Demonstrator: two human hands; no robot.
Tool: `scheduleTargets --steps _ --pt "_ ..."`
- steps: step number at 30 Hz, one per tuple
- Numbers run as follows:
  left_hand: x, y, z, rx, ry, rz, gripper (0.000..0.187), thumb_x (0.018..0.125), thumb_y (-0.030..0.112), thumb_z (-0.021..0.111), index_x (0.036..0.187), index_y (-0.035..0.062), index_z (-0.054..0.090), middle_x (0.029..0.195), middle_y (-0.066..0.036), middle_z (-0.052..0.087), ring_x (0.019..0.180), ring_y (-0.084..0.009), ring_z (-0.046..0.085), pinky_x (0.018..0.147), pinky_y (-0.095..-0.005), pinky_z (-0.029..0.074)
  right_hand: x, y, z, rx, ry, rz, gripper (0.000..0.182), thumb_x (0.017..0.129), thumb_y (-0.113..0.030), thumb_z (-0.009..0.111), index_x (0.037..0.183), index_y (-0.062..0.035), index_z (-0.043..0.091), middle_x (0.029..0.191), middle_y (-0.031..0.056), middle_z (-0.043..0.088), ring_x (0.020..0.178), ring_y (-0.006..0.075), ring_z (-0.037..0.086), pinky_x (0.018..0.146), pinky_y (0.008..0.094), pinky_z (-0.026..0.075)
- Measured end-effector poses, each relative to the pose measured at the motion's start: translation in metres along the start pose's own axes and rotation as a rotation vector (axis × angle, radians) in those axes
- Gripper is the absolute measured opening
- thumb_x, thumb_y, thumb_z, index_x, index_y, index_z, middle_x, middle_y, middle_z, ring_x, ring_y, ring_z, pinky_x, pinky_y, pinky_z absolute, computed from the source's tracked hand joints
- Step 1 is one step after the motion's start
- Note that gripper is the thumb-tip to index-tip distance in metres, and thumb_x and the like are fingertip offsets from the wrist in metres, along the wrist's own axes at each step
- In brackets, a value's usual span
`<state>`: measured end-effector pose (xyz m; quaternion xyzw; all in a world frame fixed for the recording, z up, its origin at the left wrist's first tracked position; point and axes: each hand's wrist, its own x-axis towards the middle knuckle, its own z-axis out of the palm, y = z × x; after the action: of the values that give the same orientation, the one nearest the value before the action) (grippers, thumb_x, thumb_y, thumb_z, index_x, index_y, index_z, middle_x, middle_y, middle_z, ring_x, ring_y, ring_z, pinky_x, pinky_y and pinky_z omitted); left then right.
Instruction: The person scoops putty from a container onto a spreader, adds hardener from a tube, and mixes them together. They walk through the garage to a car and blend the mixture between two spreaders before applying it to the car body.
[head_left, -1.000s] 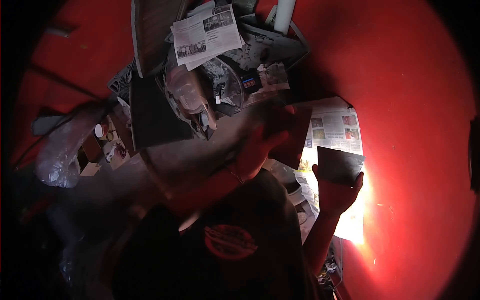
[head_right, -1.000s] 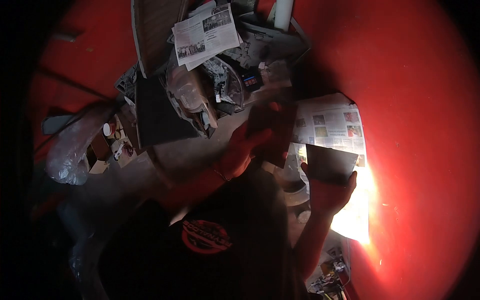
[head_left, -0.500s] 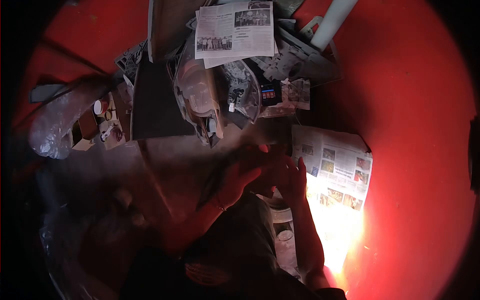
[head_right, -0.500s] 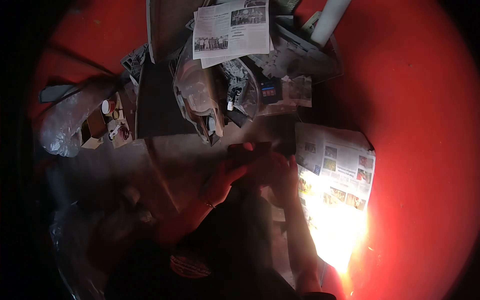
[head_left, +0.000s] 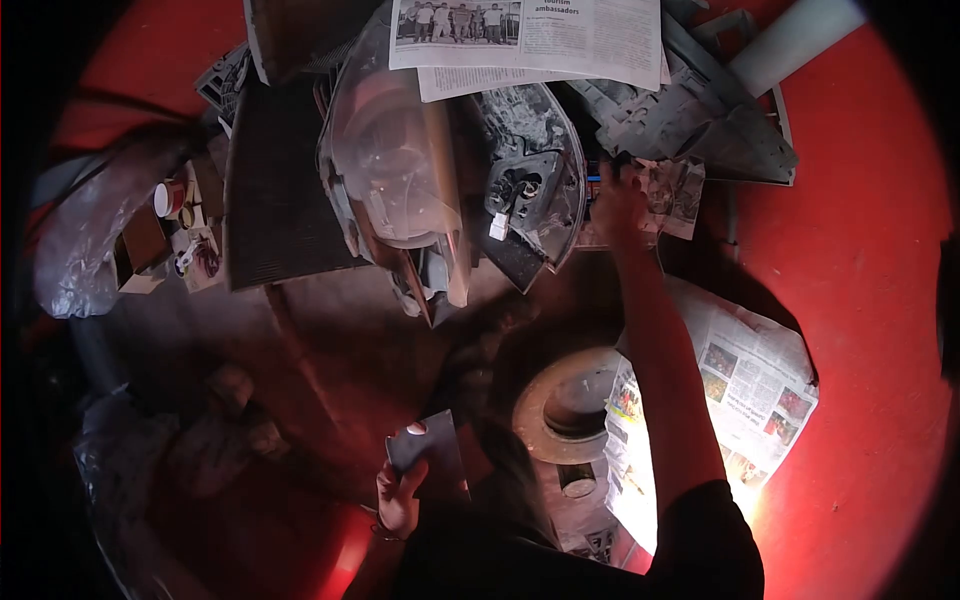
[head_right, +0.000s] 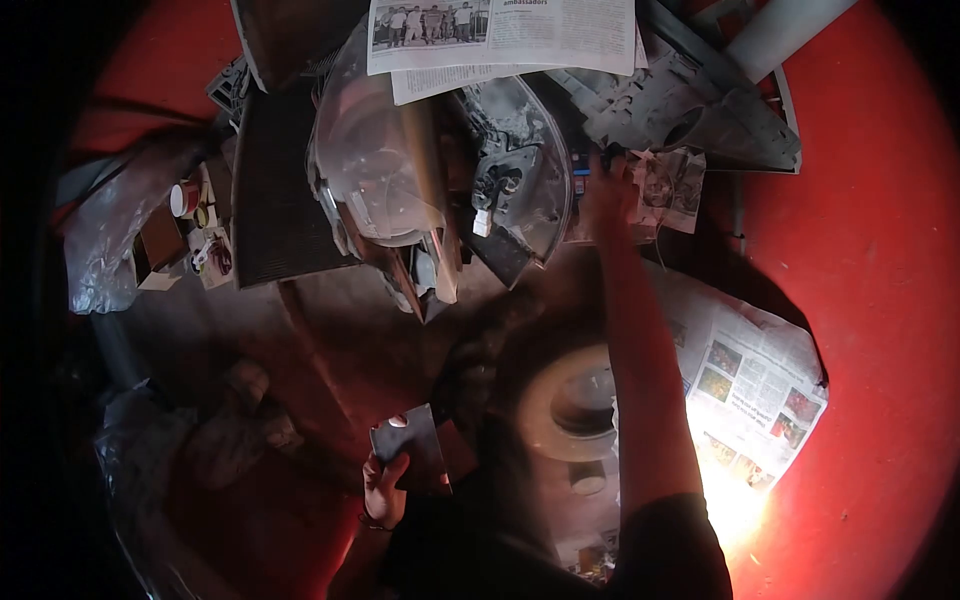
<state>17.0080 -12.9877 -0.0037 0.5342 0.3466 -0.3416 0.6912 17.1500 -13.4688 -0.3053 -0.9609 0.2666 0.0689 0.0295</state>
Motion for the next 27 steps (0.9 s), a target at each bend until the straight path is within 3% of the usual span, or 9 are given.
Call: scheduleTargets --steps 8,12,15,19,20,22,23,24,27 --pt "-0.002 0.004 0.019 0.017 -0.024 0.011 0.045 0.097 0.002 0.068 0.141 0.0061 0.059 0.127 -0.003 0.067 0.116 -0.0159 0.064 0.103 -0.0356 0.051 0.018 0.0 0.011 -0.127 -0.105 0.015 0.066 0.085 -0.019 0.069 0.148 -0.028 0.054 0.135 0.0136 0.05 0.117 0.0371 0.061 0.085 0.0513 0.054" --pt "-0.004 0.0 0.016 0.035 -0.023 -0.002 0.047 0.097 0.003 0.067 0.142 0.0076 0.057 0.127 -0.004 0.066 0.117 -0.0169 0.064 0.104 -0.0366 0.051 0.001 -0.004 -0.011 0.108 -0.025 0.068 0.075 0.084 -0.012 0.07 0.154 -0.029 0.048 0.136 0.0177 0.052 0.115 0.0414 0.062 0.086 0.0528 0.055" --pt "-0.002 0.012 0.04 -0.029 -0.066 -0.005 0.047 0.097 0.003 0.067 0.143 0.0087 0.057 0.126 -0.004 0.066 0.116 -0.0172 0.064 0.103 -0.0375 0.051 -0.049 -0.006 -0.039 0.382 0.147 0.069 0.082 0.084 -0.006 0.07 0.158 -0.026 0.043 0.137 0.025 0.054 0.115 0.0464 0.062 0.092 0.0556 0.054" --pt "0.002 -0.001 0.042 -0.013 -0.132 0.061 0.045 0.099 0.004 0.065 0.142 0.0078 0.056 0.126 -0.005 0.066 0.116 -0.0182 0.065 0.099 -0.0395 0.054 -0.183 -0.013 -0.056 0.717 -0.017 0.223 0.065 0.093 -0.004 0.06 0.155 -0.0183 0.046 0.131 0.0235 0.059 0.117 0.0457 0.062 0.093 0.0531 0.055" --pt "0.001 0.002 0.05 -0.042 -0.167 0.059 0.044 0.099 0.003 0.065 0.142 0.0075 0.056 0.126 -0.005 0.067 0.116 -0.0184 0.065 0.099 -0.0394 0.054 -0.234 -0.009 -0.018 0.658 0.148 0.057 0.056 0.096 -0.008 0.06 0.151 -0.0104 0.052 0.135 0.0239 0.061 0.121 0.0441 0.063 0.098 0.05 0.054" --pt "-0.004 0.006 0.069 -0.097 -0.24 0.048 0.043 0.1 0.003 0.064 0.142 0.0071 0.057 0.125 -0.005 0.067 0.116 -0.0188 0.065 0.1 -0.0392 0.054 -0.335 -0.024 -0.013 1.162 -0.148 0.325 0.046 0.108 -0.027 0.059 0.149 -0.008 0.055 0.133 0.0109 0.067 0.113 0.0229 0.066 0.093 0.0352 0.054" --pt "-0.004 -0.005 0.062 -0.087 -0.262 0.075 0.041 0.101 0.002 0.062 0.141 0.0061 0.057 0.125 -0.006 0.068 0.115 -0.0195 0.066 0.1 -0.0389 0.054 -0.372 -0.035 -0.058 1.596 -0.405 0.554 0.048 0.111 -0.038 0.053 0.149 -0.0084 0.057 0.129 0.0057 0.067 0.106 0.0141 0.063 0.089 0.0308 0.053" --pt "-0.009 -0.008 0.066 -0.085 -0.29 0.075 0.041 0.101 0.002 0.062 0.141 0.0058 0.056 0.126 -0.006 0.067 0.115 -0.0195 0.066 0.1 -0.0388 0.054 -0.402 -0.048 -0.098 1.776 -0.499 0.659 0.056 0.112 -0.047 0.046 0.152 -0.009 0.053 0.13 0.0059 0.065 0.1 0.0123 0.062 0.085 0.0296 0.053" --pt "-0.023 -0.028 0.065 -0.041 -0.376 0.052 0.042 0.101 0.002 0.061 0.142 0.0044 0.056 0.128 -0.007 0.067 0.117 -0.019 0.066 0.101 -0.0381 0.053 -0.481 -0.078 -0.174 2.637 -0.548 0.811 0.078 0.105 -0.067 0.045 0.157 -0.0095 0.041 0.142 0.0066 0.06 0.119 0.0234 0.062 0.102 0.0434 0.049"
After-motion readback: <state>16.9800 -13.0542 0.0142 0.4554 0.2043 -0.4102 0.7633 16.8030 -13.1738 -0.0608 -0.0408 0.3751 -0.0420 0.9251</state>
